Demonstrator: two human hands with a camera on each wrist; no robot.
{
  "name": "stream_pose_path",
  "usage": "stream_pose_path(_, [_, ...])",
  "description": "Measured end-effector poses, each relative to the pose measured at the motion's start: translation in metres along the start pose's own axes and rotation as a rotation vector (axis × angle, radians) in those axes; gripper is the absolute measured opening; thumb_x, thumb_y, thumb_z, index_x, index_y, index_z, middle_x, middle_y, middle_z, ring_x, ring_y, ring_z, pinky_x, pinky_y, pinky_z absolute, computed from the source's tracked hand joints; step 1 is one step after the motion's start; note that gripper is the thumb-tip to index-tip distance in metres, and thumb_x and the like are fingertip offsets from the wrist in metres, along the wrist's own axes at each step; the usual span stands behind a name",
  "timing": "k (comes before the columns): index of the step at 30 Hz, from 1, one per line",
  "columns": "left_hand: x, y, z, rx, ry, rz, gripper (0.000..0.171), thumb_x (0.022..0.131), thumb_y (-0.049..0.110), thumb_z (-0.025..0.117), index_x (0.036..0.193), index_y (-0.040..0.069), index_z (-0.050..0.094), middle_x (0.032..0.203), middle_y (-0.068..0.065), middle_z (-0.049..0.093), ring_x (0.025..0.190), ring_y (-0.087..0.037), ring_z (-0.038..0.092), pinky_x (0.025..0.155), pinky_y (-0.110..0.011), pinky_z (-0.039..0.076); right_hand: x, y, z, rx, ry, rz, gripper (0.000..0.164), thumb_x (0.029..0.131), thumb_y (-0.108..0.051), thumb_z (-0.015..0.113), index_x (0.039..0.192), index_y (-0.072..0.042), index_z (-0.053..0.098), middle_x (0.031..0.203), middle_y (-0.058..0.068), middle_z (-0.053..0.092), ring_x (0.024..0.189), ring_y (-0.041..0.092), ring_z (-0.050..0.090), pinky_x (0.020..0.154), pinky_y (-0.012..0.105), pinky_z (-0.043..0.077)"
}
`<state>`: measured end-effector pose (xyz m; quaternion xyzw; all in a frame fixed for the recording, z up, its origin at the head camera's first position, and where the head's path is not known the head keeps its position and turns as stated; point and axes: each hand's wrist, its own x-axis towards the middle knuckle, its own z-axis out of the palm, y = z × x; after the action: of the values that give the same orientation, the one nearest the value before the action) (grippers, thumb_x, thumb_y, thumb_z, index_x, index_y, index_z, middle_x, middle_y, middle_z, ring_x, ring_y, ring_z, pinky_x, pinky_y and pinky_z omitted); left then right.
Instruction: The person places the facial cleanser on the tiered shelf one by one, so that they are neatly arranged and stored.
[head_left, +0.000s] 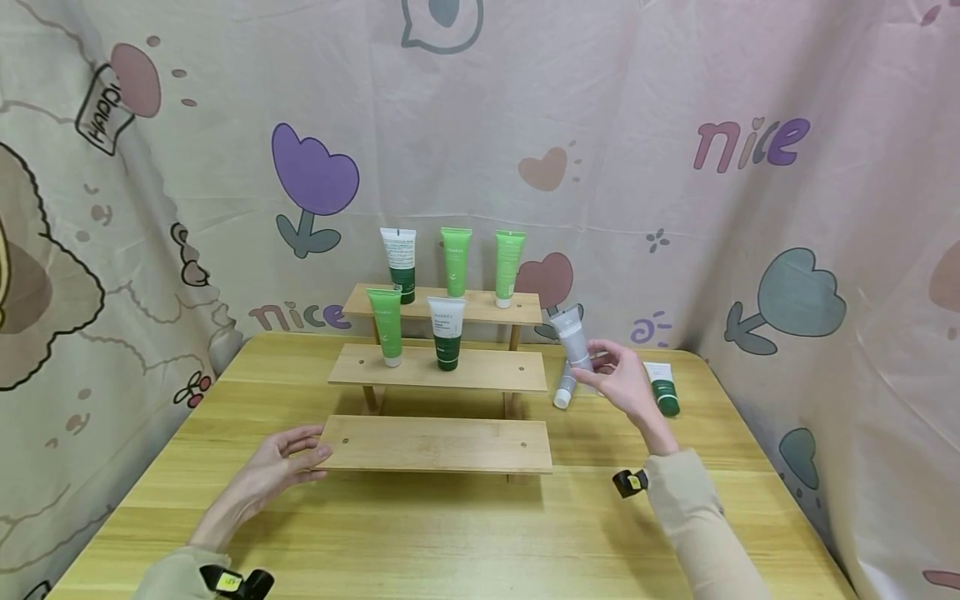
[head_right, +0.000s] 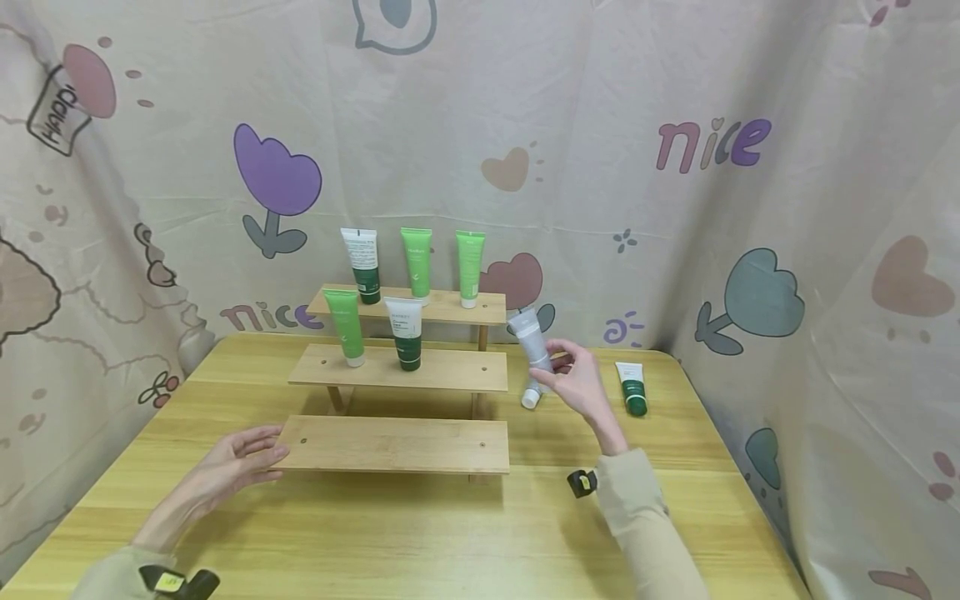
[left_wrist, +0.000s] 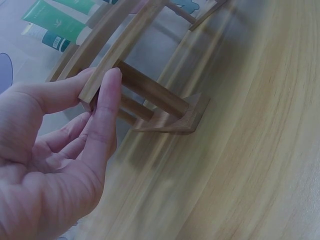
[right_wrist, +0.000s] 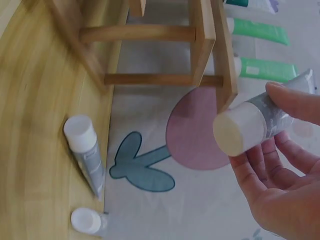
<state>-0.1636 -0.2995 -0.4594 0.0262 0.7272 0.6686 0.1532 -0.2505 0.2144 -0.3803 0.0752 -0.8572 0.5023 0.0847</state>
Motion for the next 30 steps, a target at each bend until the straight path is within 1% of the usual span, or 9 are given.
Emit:
stream_pose_path(3, [0.0,0.0,0.0,0.0,0.004,-0.001,0.079,0.1,0.011,0.063,0.151,-0.02,0.012,0.122,-0.005,0.049,0.101,-0.006,0.063,0.095,-0.031,0.064,0.002,-0.005,0.003,0.019,-0.01,0.006,0.044,0.081,-0.011,0.082,0.119,0.002,0.064,0.106,0.024,0.068,0.085,0.014,0.063,0.072,0.02,0.057])
stream_pose_path(9, [0.0,0.0,0.001,-0.004,0.008,-0.001,0.078,0.1,0.01,0.063,0.151,-0.019,0.012,0.122,-0.006,0.049,0.101,-0.006,0.064,0.094,-0.031,0.064,0.007,-0.011,0.011,0.085,-0.043,0.004,0.044,0.08,-0.006,0.081,0.118,0.004,0.063,0.11,0.024,0.067,0.087,0.014,0.063,0.075,0.022,0.058])
stream_pose_path(13, [0.0,-0.001,0.0,-0.007,0.008,0.002,0.078,0.1,0.01,0.063,0.151,-0.019,0.012,0.121,-0.004,0.05,0.1,-0.006,0.064,0.094,-0.031,0.064,0.01,-0.016,0.015,0.095,-0.05,-0.011,0.043,0.079,-0.007,0.082,0.118,0.003,0.064,0.111,0.022,0.068,0.088,0.015,0.063,0.077,0.023,0.057])
stream_pose_path(19, [0.0,-0.001,0.0,0.002,0.004,0.009,0.078,0.1,0.01,0.062,0.151,-0.019,0.012,0.12,-0.003,0.05,0.1,-0.005,0.064,0.094,-0.031,0.064,0.013,-0.025,0.023,0.124,-0.069,-0.015,0.048,0.077,-0.008,0.085,0.119,0.002,0.065,0.106,0.015,0.07,0.087,0.012,0.063,0.076,0.021,0.057])
stream_pose_path(25, [0.0,-0.001,0.0,0.0,0.005,0.0,0.079,0.1,0.011,0.062,0.151,-0.019,0.011,0.121,-0.005,0.049,0.101,-0.006,0.064,0.094,-0.031,0.064,0.019,-0.031,0.031,0.154,-0.061,-0.016,0.049,0.074,-0.007,0.088,0.117,0.001,0.065,0.099,0.009,0.072,0.082,0.009,0.064,0.072,0.019,0.058])
stream_pose_path(26, [0.0,-0.001,0.0,0.0,0.004,-0.001,0.079,0.1,0.011,0.063,0.152,-0.019,0.011,0.121,-0.005,0.049,0.101,-0.006,0.064,0.094,-0.031,0.064,0.02,-0.032,0.032,0.153,-0.058,-0.019,0.049,0.074,-0.008,0.088,0.117,0.001,0.065,0.096,0.005,0.072,0.082,0.008,0.064,0.072,0.019,0.058])
stream_pose_path(27, [0.0,-0.001,0.0,0.001,0.003,-0.001,0.079,0.1,0.011,0.063,0.152,-0.019,0.011,0.121,-0.005,0.049,0.101,-0.006,0.064,0.095,-0.031,0.064,0.021,-0.033,0.034,0.148,-0.056,-0.023,0.049,0.074,-0.008,0.088,0.117,0.0,0.065,0.096,0.005,0.072,0.082,0.008,0.064,0.072,0.019,0.057])
stream_pose_path(30, [0.0,-0.001,-0.001,0.004,0.001,0.002,0.08,0.1,0.011,0.063,0.151,-0.019,0.011,0.121,-0.004,0.05,0.101,-0.005,0.064,0.095,-0.032,0.064,0.024,-0.034,0.037,0.138,-0.057,-0.044,0.05,0.075,-0.009,0.088,0.118,0.0,0.066,0.098,0.009,0.072,0.082,0.009,0.063,0.073,0.019,0.056])
